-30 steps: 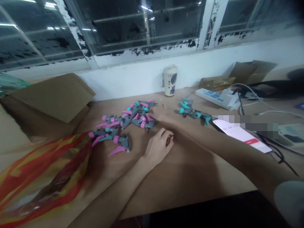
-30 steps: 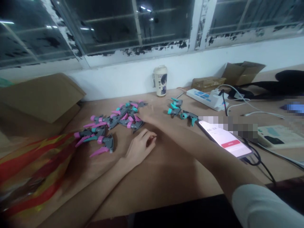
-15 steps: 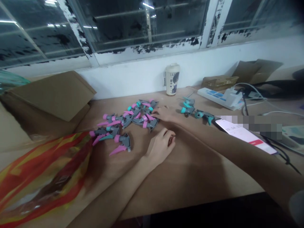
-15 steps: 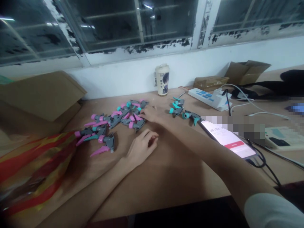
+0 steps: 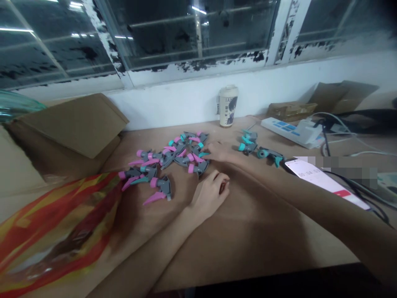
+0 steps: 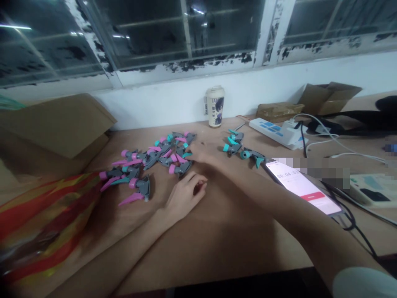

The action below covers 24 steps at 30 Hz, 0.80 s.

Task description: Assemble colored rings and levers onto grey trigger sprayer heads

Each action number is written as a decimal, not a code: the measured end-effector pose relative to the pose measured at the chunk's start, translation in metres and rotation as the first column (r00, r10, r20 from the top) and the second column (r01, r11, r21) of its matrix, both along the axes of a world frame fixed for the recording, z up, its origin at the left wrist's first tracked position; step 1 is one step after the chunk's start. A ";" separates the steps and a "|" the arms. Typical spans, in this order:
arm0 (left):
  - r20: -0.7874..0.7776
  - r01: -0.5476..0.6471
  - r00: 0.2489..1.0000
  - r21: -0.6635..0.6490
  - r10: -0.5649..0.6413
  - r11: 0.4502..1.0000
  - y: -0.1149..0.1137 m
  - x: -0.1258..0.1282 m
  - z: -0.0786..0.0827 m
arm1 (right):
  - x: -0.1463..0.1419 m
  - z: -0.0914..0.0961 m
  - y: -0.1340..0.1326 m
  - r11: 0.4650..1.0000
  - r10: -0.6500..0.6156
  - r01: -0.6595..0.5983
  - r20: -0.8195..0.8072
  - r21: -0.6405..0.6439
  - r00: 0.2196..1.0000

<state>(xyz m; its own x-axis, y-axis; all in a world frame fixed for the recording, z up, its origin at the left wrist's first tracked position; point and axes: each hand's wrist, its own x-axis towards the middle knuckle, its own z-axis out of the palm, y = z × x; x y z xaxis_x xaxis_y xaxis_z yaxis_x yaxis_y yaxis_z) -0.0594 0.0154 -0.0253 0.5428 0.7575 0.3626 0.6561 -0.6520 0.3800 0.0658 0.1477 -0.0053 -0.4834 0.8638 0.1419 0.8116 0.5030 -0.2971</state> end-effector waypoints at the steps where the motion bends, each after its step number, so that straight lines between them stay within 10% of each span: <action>1: -0.007 -0.009 1.000 -0.002 0.009 1.000 0.000 0.000 0.000 | 0.001 0.000 0.001 1.000 0.012 -0.012 -0.003 0.001 1.000; 9: -0.030 -0.151 0.988 0.006 0.151 0.989 0.006 -0.004 -0.006 | 0.022 0.011 0.004 0.999 -0.029 0.025 -0.183 -0.021 0.983; 15: 0.002 -0.209 0.978 0.006 0.209 0.978 0.010 -0.008 -0.005 | 0.078 0.036 -0.049 0.977 -0.078 -0.021 -0.446 -0.214 0.892; 19: 0.181 -0.156 0.968 -0.104 0.173 0.982 0.009 -0.005 0.000 | 0.099 0.025 -0.103 0.837 -0.234 -0.266 -0.753 -0.477 0.615; 22: 0.330 -0.046 0.938 -0.186 0.107 0.981 0.001 0.003 0.005 | 0.098 0.006 -0.132 0.589 -0.558 -0.513 -0.773 -0.625 0.301; 24: 0.387 -0.007 0.918 -0.216 0.092 0.976 -0.006 0.007 0.006 | 0.093 -0.005 -0.144 0.480 -0.642 -0.600 -0.722 -0.640 0.257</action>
<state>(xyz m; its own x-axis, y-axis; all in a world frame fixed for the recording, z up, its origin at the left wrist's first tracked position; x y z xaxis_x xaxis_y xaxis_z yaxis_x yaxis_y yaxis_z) -0.0520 0.0096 -0.0188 0.3489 0.8603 0.3717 0.4555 -0.5023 0.7350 0.1583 0.0041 -0.0103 -0.5349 0.8099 -0.2408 -0.3181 -0.4571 -0.8306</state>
